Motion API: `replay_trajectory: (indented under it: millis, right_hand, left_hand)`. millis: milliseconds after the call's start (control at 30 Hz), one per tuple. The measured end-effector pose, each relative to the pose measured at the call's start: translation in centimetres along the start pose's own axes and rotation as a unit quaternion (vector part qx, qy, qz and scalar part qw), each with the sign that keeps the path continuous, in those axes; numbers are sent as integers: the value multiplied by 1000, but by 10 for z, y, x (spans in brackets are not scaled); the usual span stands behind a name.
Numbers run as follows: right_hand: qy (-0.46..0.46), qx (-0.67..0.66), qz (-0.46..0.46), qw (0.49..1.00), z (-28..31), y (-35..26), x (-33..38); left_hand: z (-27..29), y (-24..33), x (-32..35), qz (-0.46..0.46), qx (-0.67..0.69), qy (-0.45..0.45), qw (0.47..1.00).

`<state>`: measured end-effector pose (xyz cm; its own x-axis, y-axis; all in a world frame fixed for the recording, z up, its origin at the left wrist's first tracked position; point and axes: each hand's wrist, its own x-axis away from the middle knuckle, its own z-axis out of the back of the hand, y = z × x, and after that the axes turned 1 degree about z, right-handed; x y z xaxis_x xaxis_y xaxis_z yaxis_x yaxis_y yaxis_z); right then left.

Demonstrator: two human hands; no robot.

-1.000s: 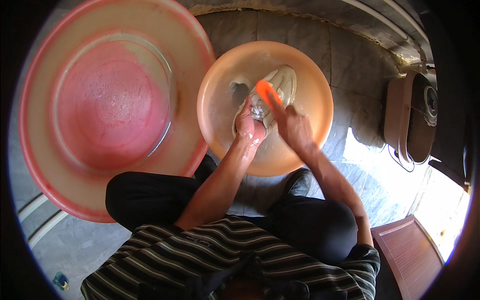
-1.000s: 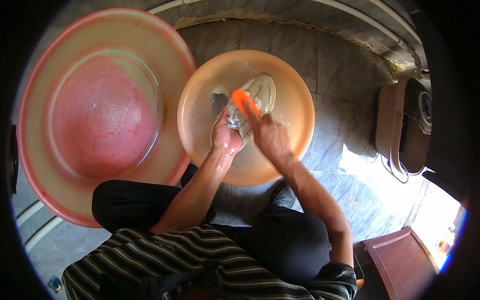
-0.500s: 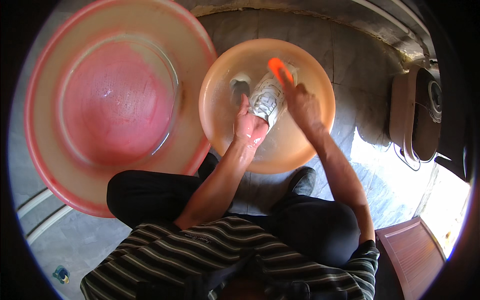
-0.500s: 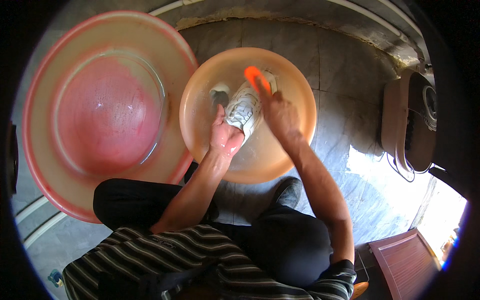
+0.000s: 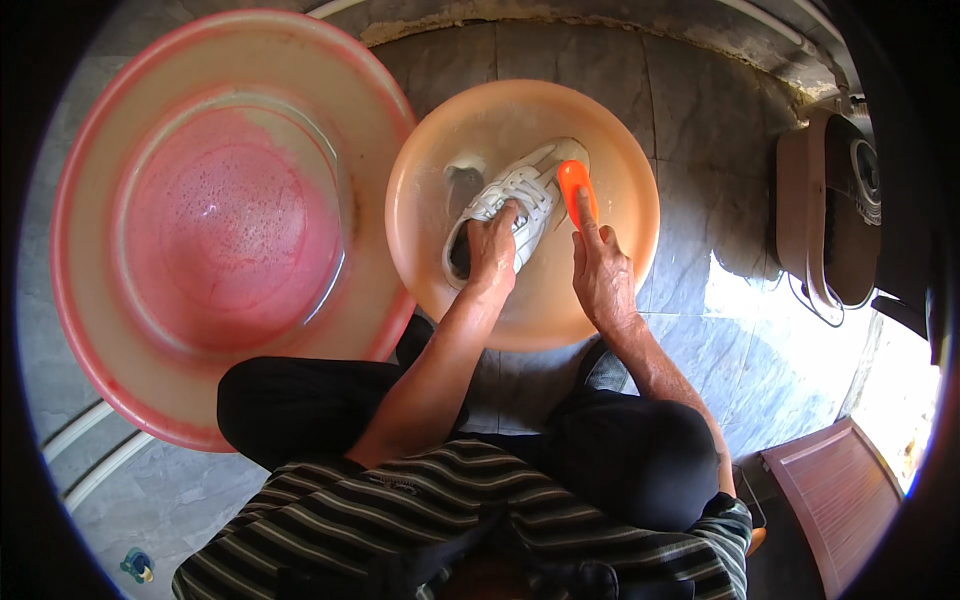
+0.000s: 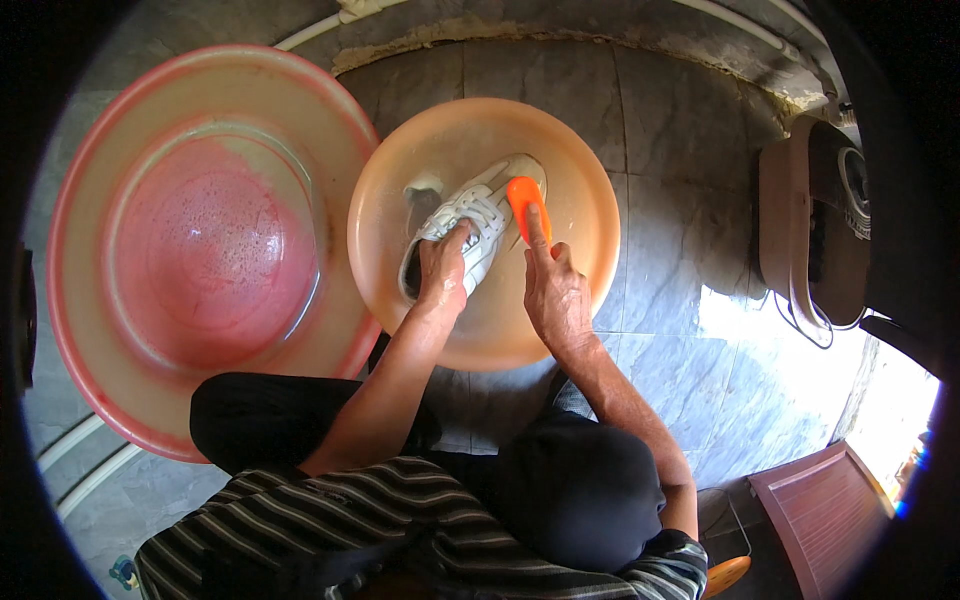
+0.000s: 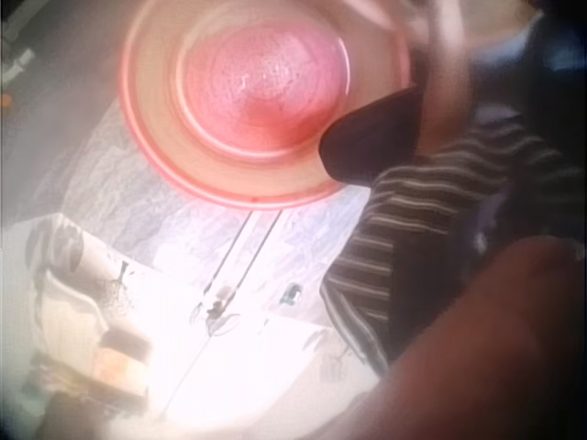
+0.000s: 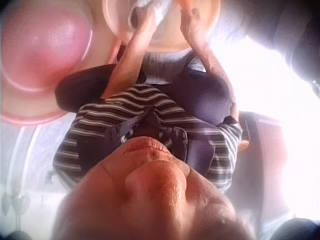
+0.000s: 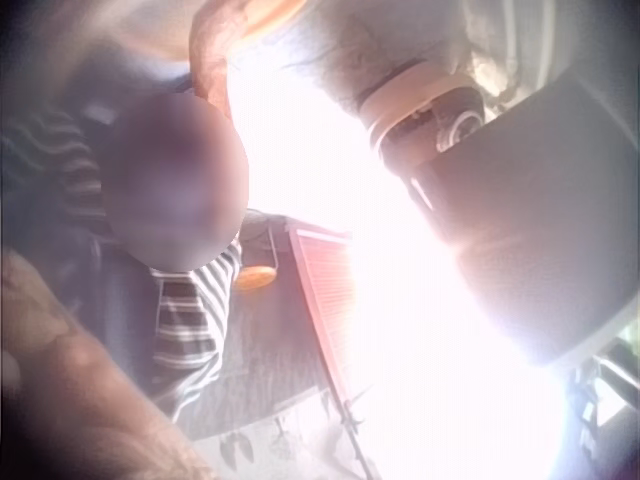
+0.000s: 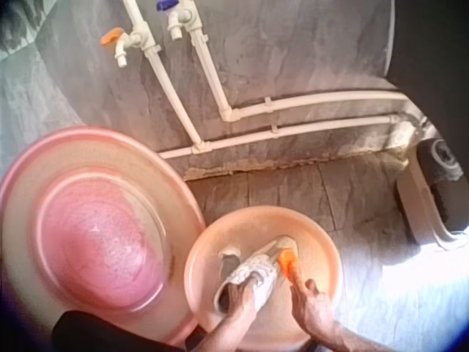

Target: The person scrubs a pair of white sneakers with an orange brush and water in a small basin, then rinses them under a running tap. They repeat the process for the second shoe, scrubbing the upper, sole, and laces before rinsing again.

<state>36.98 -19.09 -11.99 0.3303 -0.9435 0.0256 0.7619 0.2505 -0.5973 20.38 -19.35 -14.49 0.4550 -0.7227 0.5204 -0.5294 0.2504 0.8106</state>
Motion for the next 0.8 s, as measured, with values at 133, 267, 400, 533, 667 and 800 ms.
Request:
replay_trajectory:
  millis: [133, 267, 400, 533, 667, 800]
  right_hand:
    - [-2, 70, 11, 997, -1, 0, -45]
    - [21, 16, 12, 1000, -10, -7, -65]
    - [34, 12, 15, 999, -15, -9, -39]
    - [17, 9, 26, 999, -24, -2, -14]
    - [23, 16, 5, 1000, -23, -6, -71]
    - [32, -23, 48, 998, -24, -9, -36]
  left_hand:
    - [9, -10, -3, 24, 32, -13, 999]
    - [11, -8, -6, 26, 49, 14, 998]
    - [9, -4, -5, 27, 65, 15, 997]
    - [5, -6, 0, 31, 76, 47, 996]
    - [-1, -3, 2, 64, 113, 41, 991]
    - [5, -2, -5, 62, 150, 27, 986]
